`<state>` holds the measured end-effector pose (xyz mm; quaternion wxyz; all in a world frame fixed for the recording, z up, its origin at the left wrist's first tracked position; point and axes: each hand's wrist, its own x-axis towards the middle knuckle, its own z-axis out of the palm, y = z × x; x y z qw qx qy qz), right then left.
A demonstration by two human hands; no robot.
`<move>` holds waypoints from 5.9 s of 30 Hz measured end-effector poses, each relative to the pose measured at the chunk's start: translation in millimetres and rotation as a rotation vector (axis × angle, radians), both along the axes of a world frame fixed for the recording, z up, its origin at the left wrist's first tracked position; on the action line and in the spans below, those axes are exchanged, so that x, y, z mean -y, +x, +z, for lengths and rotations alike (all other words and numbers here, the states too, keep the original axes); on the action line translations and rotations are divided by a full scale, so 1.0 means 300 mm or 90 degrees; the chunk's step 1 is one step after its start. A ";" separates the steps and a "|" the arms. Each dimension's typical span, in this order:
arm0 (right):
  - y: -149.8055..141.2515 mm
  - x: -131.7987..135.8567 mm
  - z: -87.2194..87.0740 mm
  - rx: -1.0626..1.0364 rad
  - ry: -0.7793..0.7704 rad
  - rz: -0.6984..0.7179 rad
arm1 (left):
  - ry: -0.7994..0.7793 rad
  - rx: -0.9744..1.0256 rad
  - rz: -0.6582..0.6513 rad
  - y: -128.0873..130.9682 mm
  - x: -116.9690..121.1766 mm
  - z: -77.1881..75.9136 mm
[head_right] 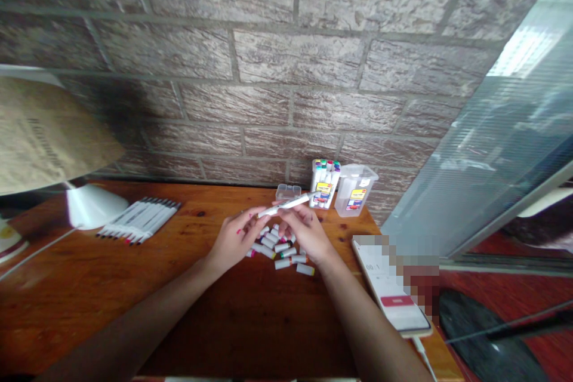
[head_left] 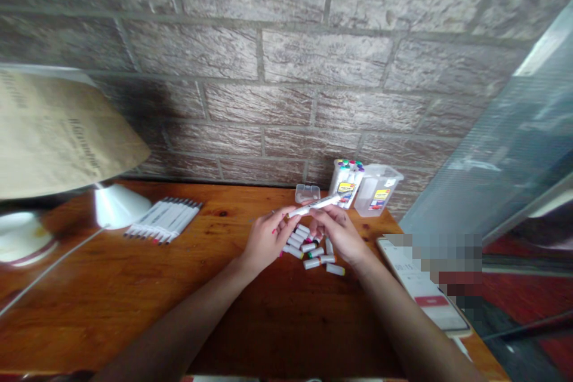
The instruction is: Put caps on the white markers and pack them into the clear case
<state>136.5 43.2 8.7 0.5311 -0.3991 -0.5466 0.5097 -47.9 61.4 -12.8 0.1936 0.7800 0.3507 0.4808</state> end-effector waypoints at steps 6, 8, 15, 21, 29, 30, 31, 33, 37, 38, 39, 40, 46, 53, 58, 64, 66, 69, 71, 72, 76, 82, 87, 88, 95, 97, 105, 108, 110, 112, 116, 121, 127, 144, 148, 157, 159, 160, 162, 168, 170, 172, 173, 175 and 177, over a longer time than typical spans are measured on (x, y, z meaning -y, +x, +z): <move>-0.003 0.004 0.006 0.011 0.006 -0.001 | 0.013 0.019 -0.016 0.001 0.004 0.000; -0.008 0.007 0.009 0.013 0.007 0.006 | 0.022 0.023 -0.017 0.001 0.002 -0.006; -0.026 0.015 0.015 0.006 -0.023 0.014 | 0.026 0.006 -0.010 0.005 0.000 -0.010; -0.023 0.008 0.019 0.024 0.021 -0.025 | 0.016 -0.014 0.002 0.008 0.010 0.000; -0.042 0.017 0.020 0.072 0.057 -0.089 | 0.042 -0.034 -0.022 0.007 0.004 -0.007; -0.043 0.018 0.019 0.076 0.059 -0.087 | 0.045 -0.036 -0.024 0.008 0.004 -0.008; -0.043 0.018 0.018 0.080 0.061 -0.086 | 0.047 -0.037 -0.024 0.008 0.004 -0.009; -0.040 0.016 0.016 0.080 0.061 -0.080 | 0.049 -0.035 -0.021 0.009 0.006 -0.009; -0.040 0.011 0.005 0.024 0.046 -0.053 | 0.046 -0.028 -0.024 0.008 0.009 -0.004; -0.042 0.011 0.002 0.008 0.045 -0.050 | 0.046 -0.026 -0.025 0.008 0.010 -0.002; -0.045 0.011 0.000 -0.007 0.045 -0.049 | 0.046 -0.025 -0.023 0.008 0.010 0.000; -0.049 0.011 -0.002 -0.022 0.043 -0.050 | 0.046 -0.025 -0.019 0.007 0.011 0.001; -0.044 0.004 -0.004 -0.032 0.048 -0.066 | 0.033 -0.026 -0.018 0.009 0.013 -0.004; -0.013 -0.019 -0.007 -0.085 0.038 -0.096 | 0.028 -0.007 -0.012 0.011 0.011 -0.006; -0.033 0.000 0.022 -0.228 -0.075 -0.038 | 0.025 -0.006 -0.010 0.009 0.010 -0.007; -0.026 0.014 0.055 -0.254 -0.101 -0.001 | 0.027 -0.007 -0.012 0.009 0.008 -0.005; -0.018 0.009 0.053 -0.254 -0.095 -0.020 | 0.027 -0.001 -0.013 0.009 0.008 -0.005; -0.009 -0.003 0.042 -0.252 -0.089 -0.050 | 0.025 0.008 -0.016 0.009 0.008 -0.005; -0.008 -0.009 0.037 -0.246 -0.089 -0.059 | 0.023 0.008 -0.017 0.009 0.008 -0.006; -0.008 -0.010 0.036 -0.244 -0.089 -0.065 | 0.023 0.005 -0.017 0.009 0.008 -0.006; -0.014 -0.007 0.040 -0.240 -0.081 -0.078 | 0.020 0.001 -0.014 0.007 0.008 -0.005; -0.014 -0.006 0.040 -0.270 -0.088 -0.094 | 0.023 0.009 -0.012 0.007 0.008 -0.005; -0.019 -0.013 0.032 -0.238 -0.116 -0.110 | 0.026 0.003 -0.017 0.009 0.009 -0.006; -0.023 -0.013 0.032 -0.230 -0.119 -0.113 | 0.027 0.002 -0.017 0.009 0.009 -0.006; -0.052 -0.008 0.025 -0.209 -0.121 -0.094 | 0.032 0.011 -0.016 0.008 0.009 -0.008; -0.054 -0.007 0.025 -0.206 -0.123 -0.091 | 0.030 0.008 -0.016 0.008 0.009 -0.007; -0.050 -0.003 0.028 -0.202 -0.113 -0.092 | -0.003 0.013 -0.022 0.008 0.013 0.004; -0.045 -0.003 0.028 -0.205 -0.106 -0.094 | -0.029 0.023 -0.026 0.008 0.016 0.007; -0.040 -0.005 0.030 -0.215 -0.096 -0.095 | -0.050 0.040 -0.031 0.008 0.017 0.008; -0.036 -0.007 0.032 -0.231 -0.092 -0.096 | -0.060 0.054 -0.033 0.009 0.016 0.006; -0.032 -0.012 0.022 -0.220 -0.103 -0.078 | -0.078 0.057 -0.035 0.010 0.013 0.005; -0.039 -0.003 -0.012 -0.099 -0.045 0.010 | -0.087 0.090 -0.055 0.004 0.008 0.021; -0.036 0.021 -0.001 0.068 -0.058 0.132 | -0.221 0.195 -0.153 0.020 0.006 0.041; 0.081 -0.007 -0.018 0.491 0.106 0.189 | -0.379 0.324 -0.098 0.025 0.002 0.062; 0.084 -0.015 -0.035 0.484 0.102 0.202 | -0.379 0.303 -0.111 0.026 0.004 0.063; 0.064 0.005 0.015 0.301 0.114 0.101 | -0.378 0.270 -0.135 0.021 0.006 0.060; 0.058 0.009 0.043 0.183 0.119 0.054 | -0.378 0.252 -0.152 0.022 0.010 0.060; 0.058 0.009 0.054 0.136 0.120 0.030 | -0.378 0.242 -0.158 0.022 0.012 0.060; 0.061 0.006 0.069 0.075 0.114 -0.013 | -0.377 0.229 -0.162 0.024 0.016 0.060; 0.071 -0.003 0.074 -0.085 0.068 -0.082 | -0.368 0.225 -0.145 0.026 0.020 0.064; 0.066 -0.004 0.071 -0.116 0.052 -0.084 | -0.359 0.221 -0.145 0.027 0.021 0.067; 0.060 -0.006 0.066 -0.126 0.052 -0.092 | -0.359 0.217 -0.154 0.028 0.023 0.068; 0.057 -0.008 0.063 -0.128 0.056 -0.099 | -0.363 0.214 -0.161 0.029 0.024 0.068; 0.052 -0.012 0.058 -0.139 0.064 -0.112 | -0.370 0.207 -0.174 0.030 0.026 0.065; 0.048 -0.016 0.056 -0.161 0.063 -0.124 | -0.365 0.196 -0.181 0.030 0.026 0.061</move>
